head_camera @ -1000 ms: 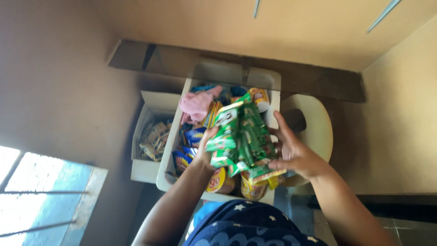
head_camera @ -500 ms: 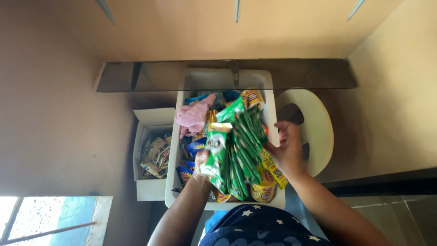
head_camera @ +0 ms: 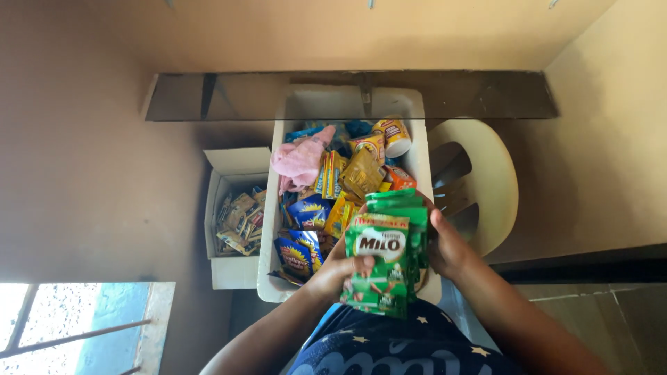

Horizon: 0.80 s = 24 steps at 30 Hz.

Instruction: Organizing and arranging food sachet packets on a shelf in a storage area.

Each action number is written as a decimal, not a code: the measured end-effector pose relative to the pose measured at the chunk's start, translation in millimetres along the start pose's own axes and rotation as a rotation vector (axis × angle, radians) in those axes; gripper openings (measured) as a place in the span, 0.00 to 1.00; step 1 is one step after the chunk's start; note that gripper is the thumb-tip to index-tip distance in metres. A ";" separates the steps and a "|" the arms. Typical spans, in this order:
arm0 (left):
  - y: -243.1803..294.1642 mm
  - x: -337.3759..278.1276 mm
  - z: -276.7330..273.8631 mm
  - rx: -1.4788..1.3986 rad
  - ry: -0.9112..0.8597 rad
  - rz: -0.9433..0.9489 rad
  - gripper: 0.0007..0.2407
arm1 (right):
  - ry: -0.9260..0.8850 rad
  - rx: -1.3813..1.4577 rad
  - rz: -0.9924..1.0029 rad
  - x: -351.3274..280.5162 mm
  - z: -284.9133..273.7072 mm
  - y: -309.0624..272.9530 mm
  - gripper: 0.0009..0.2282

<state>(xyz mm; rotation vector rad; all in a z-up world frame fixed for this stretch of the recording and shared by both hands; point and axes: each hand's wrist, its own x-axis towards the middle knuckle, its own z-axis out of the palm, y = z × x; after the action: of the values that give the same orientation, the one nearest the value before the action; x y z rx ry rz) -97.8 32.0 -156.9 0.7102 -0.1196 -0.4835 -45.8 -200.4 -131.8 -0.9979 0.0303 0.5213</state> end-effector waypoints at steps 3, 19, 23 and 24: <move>-1.6 -13.3 6.9 0.024 0.005 0.017 0.50 | -0.071 -0.058 -0.073 -9.8 14.4 -1.0 0.53; 59.7 73.0 4.0 0.248 0.128 0.003 0.60 | 0.054 -0.071 -0.041 37.8 0.5 -36.1 0.63; 68.7 93.3 -27.3 0.543 -0.113 0.266 0.56 | -0.174 -0.653 -0.476 70.6 -21.4 -43.9 0.61; 62.1 99.4 -41.9 0.694 -0.143 0.364 0.55 | -0.195 -0.932 -0.539 81.5 -32.3 -40.3 0.59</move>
<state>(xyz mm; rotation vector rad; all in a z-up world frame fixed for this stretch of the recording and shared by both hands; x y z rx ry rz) 25.2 51.4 -153.8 1.3017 -0.5593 -0.1290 49.8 -210.9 -138.7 -1.7774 -0.6945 0.1042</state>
